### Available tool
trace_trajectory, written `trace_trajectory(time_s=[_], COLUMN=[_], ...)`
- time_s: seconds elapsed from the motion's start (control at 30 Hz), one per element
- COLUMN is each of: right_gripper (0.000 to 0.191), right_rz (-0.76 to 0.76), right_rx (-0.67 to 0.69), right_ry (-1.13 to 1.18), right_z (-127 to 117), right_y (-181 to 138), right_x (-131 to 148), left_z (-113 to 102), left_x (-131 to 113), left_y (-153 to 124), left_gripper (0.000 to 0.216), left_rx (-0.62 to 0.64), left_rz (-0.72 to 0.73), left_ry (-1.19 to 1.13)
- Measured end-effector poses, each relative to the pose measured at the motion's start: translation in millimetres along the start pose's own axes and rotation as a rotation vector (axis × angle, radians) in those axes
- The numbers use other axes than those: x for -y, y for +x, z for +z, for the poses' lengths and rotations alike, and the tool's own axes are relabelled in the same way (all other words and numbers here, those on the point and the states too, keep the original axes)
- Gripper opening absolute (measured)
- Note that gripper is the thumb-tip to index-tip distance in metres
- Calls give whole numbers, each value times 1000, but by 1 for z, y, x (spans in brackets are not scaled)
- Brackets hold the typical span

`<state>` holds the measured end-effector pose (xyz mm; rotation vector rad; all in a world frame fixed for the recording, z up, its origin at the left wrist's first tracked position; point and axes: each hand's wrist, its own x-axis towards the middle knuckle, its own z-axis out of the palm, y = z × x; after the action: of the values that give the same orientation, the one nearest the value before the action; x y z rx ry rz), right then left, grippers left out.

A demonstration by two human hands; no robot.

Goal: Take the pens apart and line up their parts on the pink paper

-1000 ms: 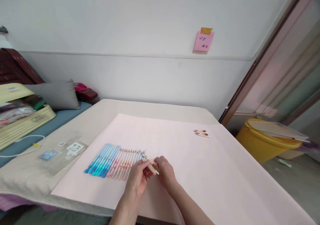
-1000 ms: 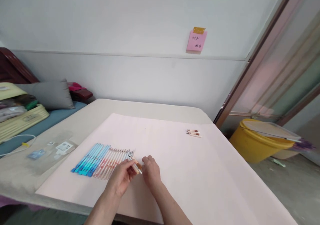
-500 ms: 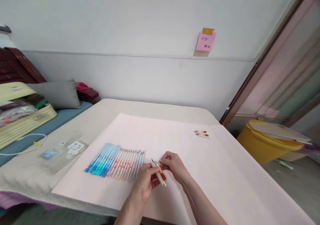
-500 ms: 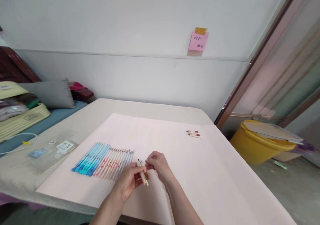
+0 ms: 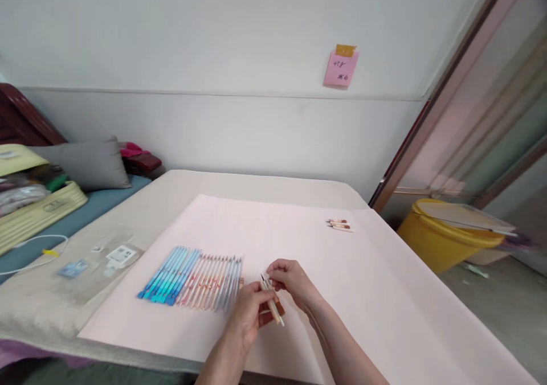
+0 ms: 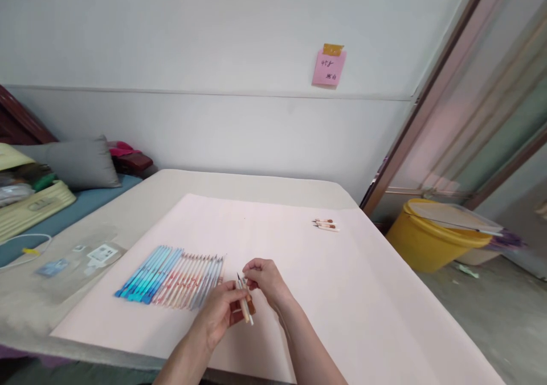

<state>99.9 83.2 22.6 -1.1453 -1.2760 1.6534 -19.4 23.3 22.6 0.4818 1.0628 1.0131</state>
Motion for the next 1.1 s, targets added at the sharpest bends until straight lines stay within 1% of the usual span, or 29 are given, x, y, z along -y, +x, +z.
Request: trace_trajectory(time_s=[0.2,0.37,0.6,0.73,0.9,1.0,1.1], right_gripper=[6,8,35,39,37,35,37], right_rz=[-6,-18,-33,-21,35,63,87], right_rx=[7,41,27,11,-40,-42,-52], right_ry=[-90,-158,-173,-112,-38,-9,59], right_z=[1,-2,-2,-2,0,9,24], right_y=[0,-2,-6,-10,-17,-27,-39], right_x=[1,0,6,10,6,3,2], left_z=[3,4,3,0,-8,-13,-15], left_x=[3,4,4,-1,-9,-10,-10], left_y=[-1,0,0,-1,1,4,6], left_gripper=[13,10,10,13,16,16,15], left_rx=[-9,-21,-33,-50,-137,-194,-223], left_rz=[-13,-19,-7,51,159,226,275], left_ry=[43,71,45,18,-52,-120,-164])
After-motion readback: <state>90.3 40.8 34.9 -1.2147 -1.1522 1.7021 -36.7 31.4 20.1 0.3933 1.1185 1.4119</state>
